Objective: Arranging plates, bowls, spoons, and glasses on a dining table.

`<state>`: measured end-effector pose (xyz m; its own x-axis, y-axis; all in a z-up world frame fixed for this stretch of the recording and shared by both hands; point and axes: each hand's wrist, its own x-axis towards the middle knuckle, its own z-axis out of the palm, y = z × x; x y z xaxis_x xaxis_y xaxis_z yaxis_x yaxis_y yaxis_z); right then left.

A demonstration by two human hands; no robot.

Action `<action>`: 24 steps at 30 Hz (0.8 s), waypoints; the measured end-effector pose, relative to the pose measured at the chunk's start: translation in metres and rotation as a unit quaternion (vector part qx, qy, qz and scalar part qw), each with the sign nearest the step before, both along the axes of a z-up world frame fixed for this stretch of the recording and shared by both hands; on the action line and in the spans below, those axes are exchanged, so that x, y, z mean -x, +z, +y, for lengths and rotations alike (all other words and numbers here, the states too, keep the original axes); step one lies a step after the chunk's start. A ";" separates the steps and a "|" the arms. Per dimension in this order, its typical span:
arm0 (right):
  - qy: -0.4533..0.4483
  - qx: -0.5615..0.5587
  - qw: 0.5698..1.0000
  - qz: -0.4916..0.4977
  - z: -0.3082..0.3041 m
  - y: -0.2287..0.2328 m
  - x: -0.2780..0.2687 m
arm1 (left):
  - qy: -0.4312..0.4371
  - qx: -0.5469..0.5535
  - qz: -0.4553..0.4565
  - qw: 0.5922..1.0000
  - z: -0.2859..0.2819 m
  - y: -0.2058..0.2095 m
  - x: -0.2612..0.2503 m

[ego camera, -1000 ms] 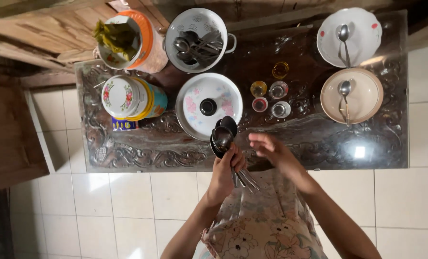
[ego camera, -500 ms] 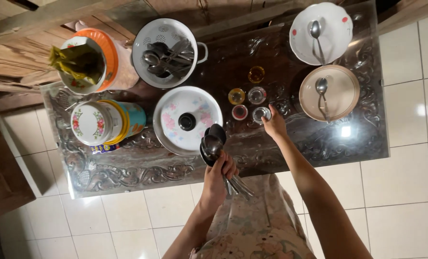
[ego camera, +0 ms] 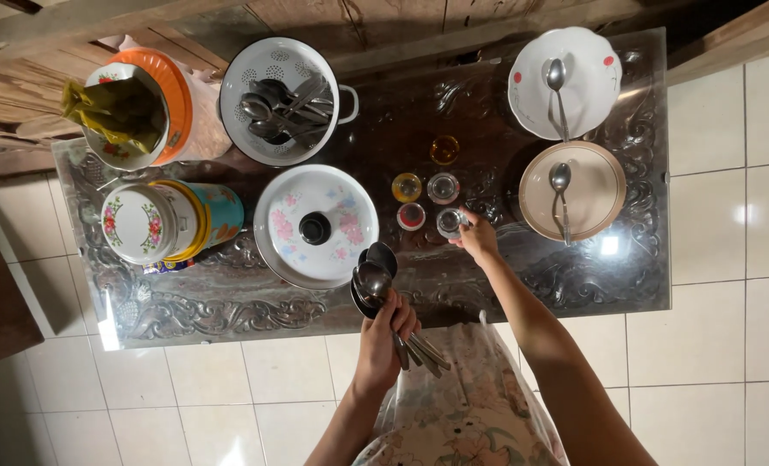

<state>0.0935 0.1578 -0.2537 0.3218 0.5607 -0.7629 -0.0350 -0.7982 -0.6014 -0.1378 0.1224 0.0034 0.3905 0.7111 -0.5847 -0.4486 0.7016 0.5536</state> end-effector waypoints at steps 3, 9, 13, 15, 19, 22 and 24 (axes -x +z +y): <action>-0.010 0.022 1.000 0.004 0.003 0.011 -0.014 | 0.007 -0.003 -0.005 1.000 -0.001 -0.002 -0.007; -0.084 -0.016 0.996 0.010 0.019 0.030 -0.064 | 0.014 -0.018 0.008 1.000 -0.002 -0.005 -0.018; -0.155 -0.051 0.985 0.046 0.038 -0.002 -0.098 | 0.017 -0.004 0.021 1.000 -0.003 -0.004 -0.024; -0.211 -0.090 0.970 0.076 0.044 -0.028 -0.113 | 0.021 0.017 0.028 0.999 -0.003 -0.004 -0.026; -0.248 -0.109 0.958 0.091 0.058 -0.061 -0.128 | 0.030 0.021 0.032 0.999 -0.003 -0.004 -0.030; -0.277 -0.109 0.950 0.098 0.065 -0.062 -0.131 | 0.036 0.017 0.039 0.998 -0.002 -0.003 -0.031; -0.278 -0.101 0.951 0.091 0.069 -0.057 -0.131 | 0.040 0.022 0.045 0.998 -0.002 -0.003 -0.032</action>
<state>0.2242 0.2265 -0.3111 0.4852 0.4838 -0.7284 -0.5355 -0.4941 -0.6849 -0.1058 0.1203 0.0005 0.2782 0.7100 -0.6469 -0.4537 0.6908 0.5630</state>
